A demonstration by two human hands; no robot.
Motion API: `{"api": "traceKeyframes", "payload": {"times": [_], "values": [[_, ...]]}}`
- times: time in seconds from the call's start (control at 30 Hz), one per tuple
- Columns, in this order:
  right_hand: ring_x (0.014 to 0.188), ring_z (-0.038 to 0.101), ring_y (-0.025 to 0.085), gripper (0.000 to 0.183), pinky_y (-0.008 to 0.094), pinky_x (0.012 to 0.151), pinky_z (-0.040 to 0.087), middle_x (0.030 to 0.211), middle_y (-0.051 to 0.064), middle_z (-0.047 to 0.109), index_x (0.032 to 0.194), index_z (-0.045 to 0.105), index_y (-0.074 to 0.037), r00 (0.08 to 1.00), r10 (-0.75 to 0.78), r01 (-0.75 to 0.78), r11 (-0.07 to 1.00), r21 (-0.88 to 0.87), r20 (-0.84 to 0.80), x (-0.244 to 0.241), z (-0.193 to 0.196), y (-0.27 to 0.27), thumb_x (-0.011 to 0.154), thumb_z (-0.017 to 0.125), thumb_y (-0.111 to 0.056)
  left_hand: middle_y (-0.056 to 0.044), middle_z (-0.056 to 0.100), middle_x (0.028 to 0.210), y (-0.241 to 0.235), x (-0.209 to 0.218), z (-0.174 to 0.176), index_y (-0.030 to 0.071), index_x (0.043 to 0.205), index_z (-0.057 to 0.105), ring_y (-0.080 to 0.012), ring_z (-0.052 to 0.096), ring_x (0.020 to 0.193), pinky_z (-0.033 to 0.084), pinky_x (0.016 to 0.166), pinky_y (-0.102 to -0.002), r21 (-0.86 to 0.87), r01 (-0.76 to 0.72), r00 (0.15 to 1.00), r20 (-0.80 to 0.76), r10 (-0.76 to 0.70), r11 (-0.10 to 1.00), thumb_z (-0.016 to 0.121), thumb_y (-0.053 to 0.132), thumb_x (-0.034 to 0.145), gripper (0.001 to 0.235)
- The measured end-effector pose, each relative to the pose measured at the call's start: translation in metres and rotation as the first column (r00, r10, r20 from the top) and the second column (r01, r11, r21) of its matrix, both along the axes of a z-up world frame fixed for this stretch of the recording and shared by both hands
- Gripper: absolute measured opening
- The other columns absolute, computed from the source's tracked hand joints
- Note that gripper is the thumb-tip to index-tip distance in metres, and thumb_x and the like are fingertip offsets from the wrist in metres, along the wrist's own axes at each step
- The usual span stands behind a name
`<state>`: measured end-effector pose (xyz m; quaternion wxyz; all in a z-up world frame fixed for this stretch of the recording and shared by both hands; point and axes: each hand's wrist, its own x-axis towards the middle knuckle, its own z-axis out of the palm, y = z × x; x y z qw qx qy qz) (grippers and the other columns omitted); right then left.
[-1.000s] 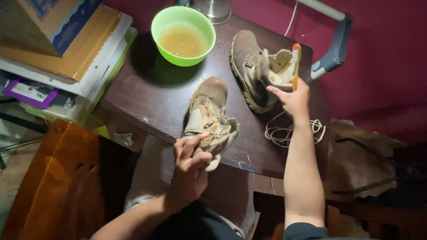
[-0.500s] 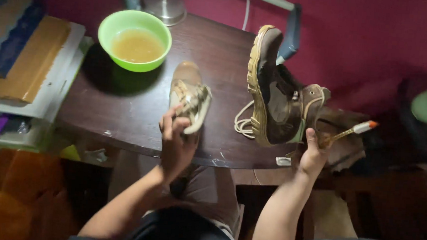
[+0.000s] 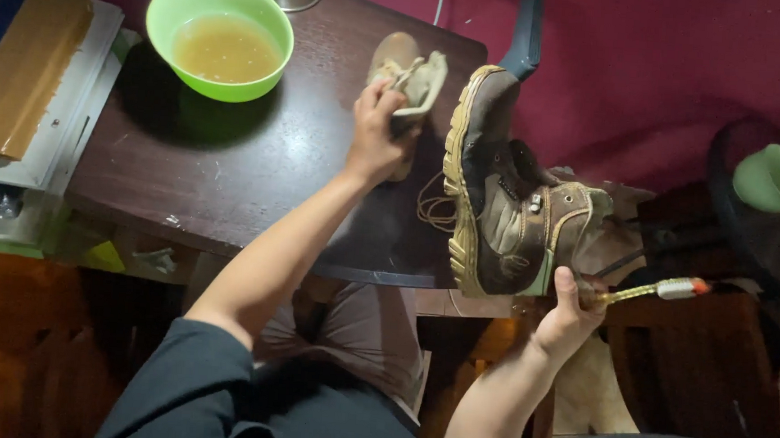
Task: The person cleans a brown hiking boot using a toothbrush and a liquid solution from a green bowl. They scrub the boot's upper, sole, and laces, repeatedly dipping the brush into the bowl to reload the cleaning solution.
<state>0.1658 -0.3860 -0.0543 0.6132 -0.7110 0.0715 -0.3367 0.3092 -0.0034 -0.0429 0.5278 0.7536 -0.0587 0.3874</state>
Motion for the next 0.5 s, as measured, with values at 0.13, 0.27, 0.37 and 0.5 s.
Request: {"api": "traceKeyframes", "payload": {"times": [0.13, 0.27, 0.37, 0.5], "values": [[0.092, 0.049, 0.005, 0.027, 0.026, 0.09, 0.044, 0.091, -0.005, 0.052, 0.099, 0.061, -0.014, 0.998, 0.064, -0.063, 0.993, -0.095, 0.001, -0.025, 0.042, 0.026, 0.088, 0.086, -0.015, -0.023, 0.053, 0.131, 0.022, 0.02, -0.001, 0.016, 0.108, 0.062, -0.0511, 0.057, 0.123, 0.043, 0.107, -0.058, 0.009, 0.192, 0.981, -0.006, -0.191, 0.981, 0.101, 0.029, 0.063, 0.061], [0.084, 0.056, 0.01, 0.035, 0.023, 0.083, 0.049, 0.088, -0.005, 0.056, 0.092, 0.057, -0.014, 0.991, 0.099, -0.097, 0.995, 0.021, -0.09, -0.031, 0.063, 0.03, 0.076, 0.086, -0.024, -0.009, 0.051, 0.13, 0.066, -0.031, 0.036, 0.018, 0.125, 0.048, -0.0249, 0.057, 0.117, 0.05, 0.1, -0.036, -0.271, 0.242, 0.953, -0.113, -0.28, 0.932, 0.08, 0.015, 0.086, 0.051], [0.081, 0.057, 0.01, 0.03, 0.021, 0.08, 0.047, 0.087, -0.003, 0.058, 0.094, 0.059, -0.011, 0.941, 0.333, -0.333, 0.943, 0.007, -0.055, -0.029, 0.096, 0.072, 0.079, 0.081, -0.025, -0.004, 0.055, 0.13, 0.101, -0.099, 0.074, 0.023, 0.12, 0.048, -0.022, 0.063, 0.111, 0.054, 0.091, -0.033, -0.345, 0.195, 0.951, -0.162, -0.262, 0.918, 0.073, 0.019, 0.095, 0.035], [0.081, 0.056, 0.006, 0.03, 0.013, 0.075, 0.041, 0.089, -0.003, 0.062, 0.098, 0.064, -0.012, 0.763, 0.614, -0.642, 0.756, -0.129, -0.202, 0.003, 0.128, 0.13, 0.073, 0.077, -0.02, -0.003, 0.063, 0.127, 0.137, -0.166, 0.113, 0.017, 0.123, 0.055, -0.0198, 0.062, 0.111, 0.054, 0.095, -0.046, 0.038, 0.323, 0.94, -0.129, -0.316, 0.946, 0.083, 0.014, 0.089, 0.044]]}}
